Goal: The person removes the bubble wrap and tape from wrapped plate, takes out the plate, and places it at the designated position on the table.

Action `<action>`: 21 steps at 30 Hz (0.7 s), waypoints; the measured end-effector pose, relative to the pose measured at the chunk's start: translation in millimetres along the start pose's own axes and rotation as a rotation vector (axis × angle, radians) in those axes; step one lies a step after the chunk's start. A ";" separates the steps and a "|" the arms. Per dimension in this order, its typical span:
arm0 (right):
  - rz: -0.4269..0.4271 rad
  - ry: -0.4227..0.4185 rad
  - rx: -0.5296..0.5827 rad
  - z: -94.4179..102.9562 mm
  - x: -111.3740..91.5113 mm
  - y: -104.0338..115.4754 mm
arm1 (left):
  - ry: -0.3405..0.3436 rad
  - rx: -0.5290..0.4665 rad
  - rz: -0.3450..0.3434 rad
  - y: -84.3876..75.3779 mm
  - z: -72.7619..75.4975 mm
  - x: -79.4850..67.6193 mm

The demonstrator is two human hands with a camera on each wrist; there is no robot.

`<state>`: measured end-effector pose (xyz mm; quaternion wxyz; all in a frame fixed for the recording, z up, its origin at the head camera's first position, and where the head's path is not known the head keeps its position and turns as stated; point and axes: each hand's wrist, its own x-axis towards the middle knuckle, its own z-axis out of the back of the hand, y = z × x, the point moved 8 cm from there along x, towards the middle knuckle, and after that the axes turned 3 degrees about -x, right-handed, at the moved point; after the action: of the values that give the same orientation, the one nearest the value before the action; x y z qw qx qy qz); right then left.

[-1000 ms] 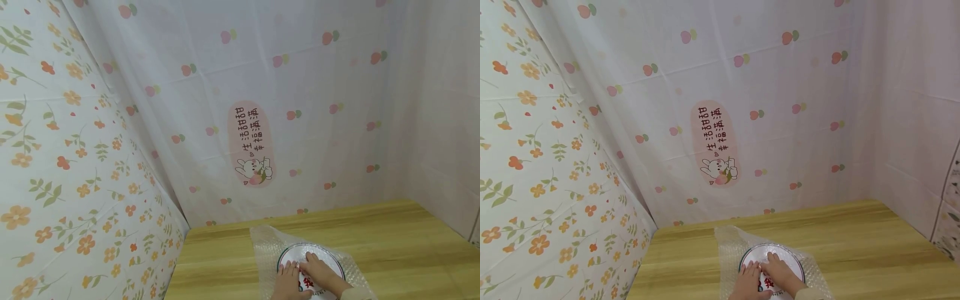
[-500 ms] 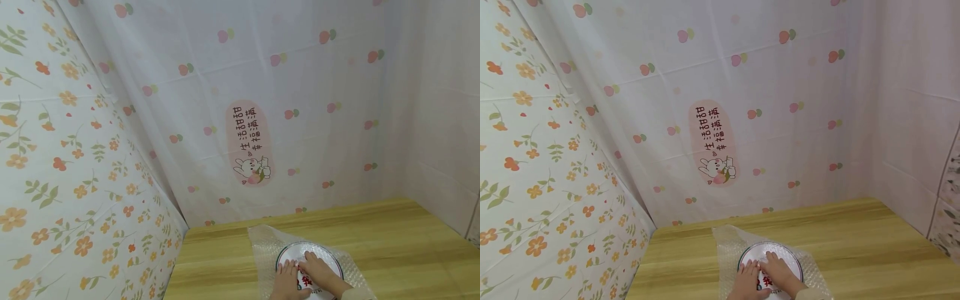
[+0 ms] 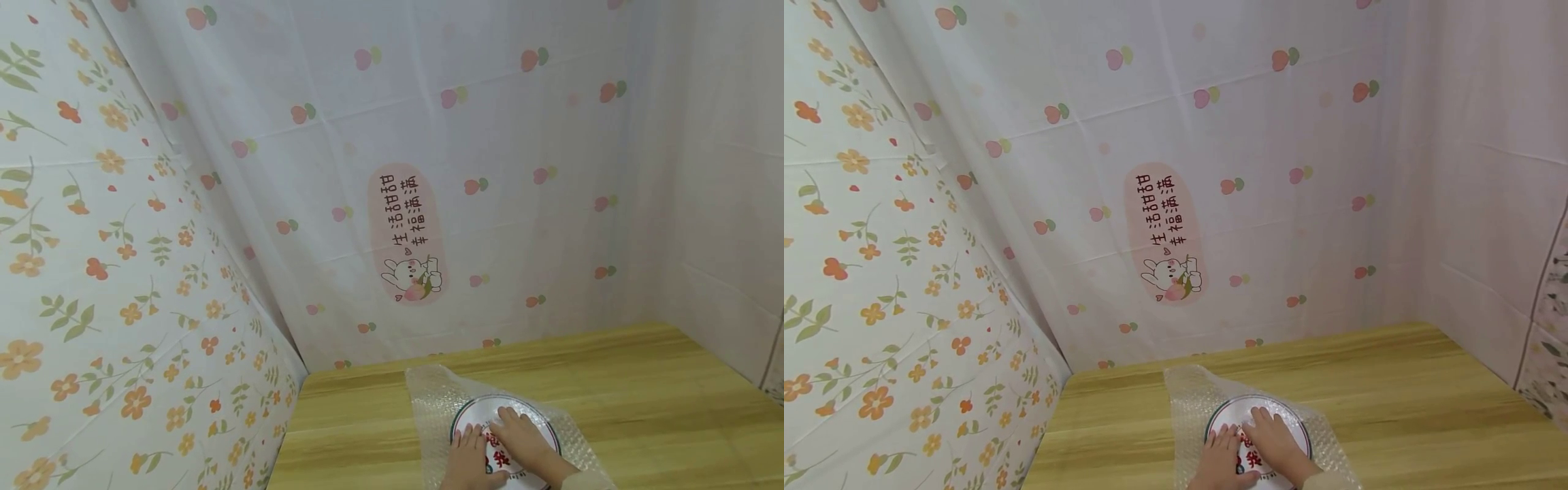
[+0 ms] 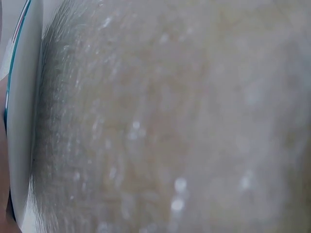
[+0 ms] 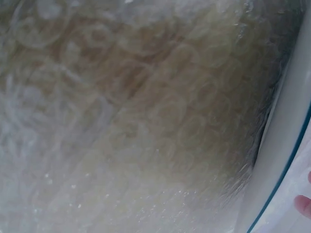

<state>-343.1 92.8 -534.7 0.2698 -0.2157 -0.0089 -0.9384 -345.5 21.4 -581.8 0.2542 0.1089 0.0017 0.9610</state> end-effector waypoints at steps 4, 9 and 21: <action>0.033 -0.019 -0.087 1.6 -0.6 0.6 | -0.002 0.004 0.004 -0.2 -0.3 -0.3; 0.027 -0.041 -0.123 4.9 -1.9 -2.6 | -0.002 0.013 0.017 -0.2 -2.1 0.3; 0.061 -0.167 -0.064 6.1 -6.4 -8.1 | 0.031 0.005 0.029 0.4 -1.7 0.5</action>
<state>-339.9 103.7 -531.0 0.2894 -0.3020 0.0052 -0.9083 -346.5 21.3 -583.3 0.2400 0.0945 0.0063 0.9661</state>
